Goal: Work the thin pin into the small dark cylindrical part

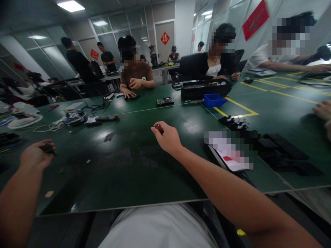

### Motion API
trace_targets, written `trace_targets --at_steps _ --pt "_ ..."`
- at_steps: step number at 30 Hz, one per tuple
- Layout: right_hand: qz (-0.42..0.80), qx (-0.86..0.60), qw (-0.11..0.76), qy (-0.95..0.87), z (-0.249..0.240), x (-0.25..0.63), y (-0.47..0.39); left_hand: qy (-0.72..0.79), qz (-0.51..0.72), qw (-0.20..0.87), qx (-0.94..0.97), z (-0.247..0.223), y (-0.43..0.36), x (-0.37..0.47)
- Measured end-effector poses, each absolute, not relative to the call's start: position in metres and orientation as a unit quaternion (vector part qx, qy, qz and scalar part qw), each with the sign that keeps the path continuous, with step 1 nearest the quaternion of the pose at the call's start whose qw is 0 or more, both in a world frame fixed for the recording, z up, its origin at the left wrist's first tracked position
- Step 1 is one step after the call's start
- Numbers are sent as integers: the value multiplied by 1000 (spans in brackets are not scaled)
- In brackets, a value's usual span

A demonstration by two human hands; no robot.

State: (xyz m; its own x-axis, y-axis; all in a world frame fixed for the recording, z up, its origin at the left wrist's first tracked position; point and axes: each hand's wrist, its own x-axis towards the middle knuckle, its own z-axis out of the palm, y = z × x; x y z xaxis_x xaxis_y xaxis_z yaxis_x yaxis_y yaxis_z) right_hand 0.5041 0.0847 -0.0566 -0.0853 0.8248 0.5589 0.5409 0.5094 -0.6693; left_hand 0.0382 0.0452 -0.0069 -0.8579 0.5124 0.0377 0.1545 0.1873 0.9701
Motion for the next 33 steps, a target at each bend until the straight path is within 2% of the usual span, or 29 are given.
trace_targets --at_steps 3,7,17,20,27,33 --pt "147 -471 486 -721 -56 504 84 689 638 272 211 0 61 79" --pt "157 -470 480 -723 -54 505 83 613 645 368 269 3 77 136" --pt "152 -483 486 -712 -52 504 83 490 582 537 364 -20 99 270" --pt "151 -484 491 -708 -52 504 83 498 551 510 434 -41 97 296" --pt "136 -483 493 -710 -51 503 81 512 357 287 727 -80 91 305" --pt "199 -440 549 -683 -54 505 81 495 347 239 760 -90 95 292"
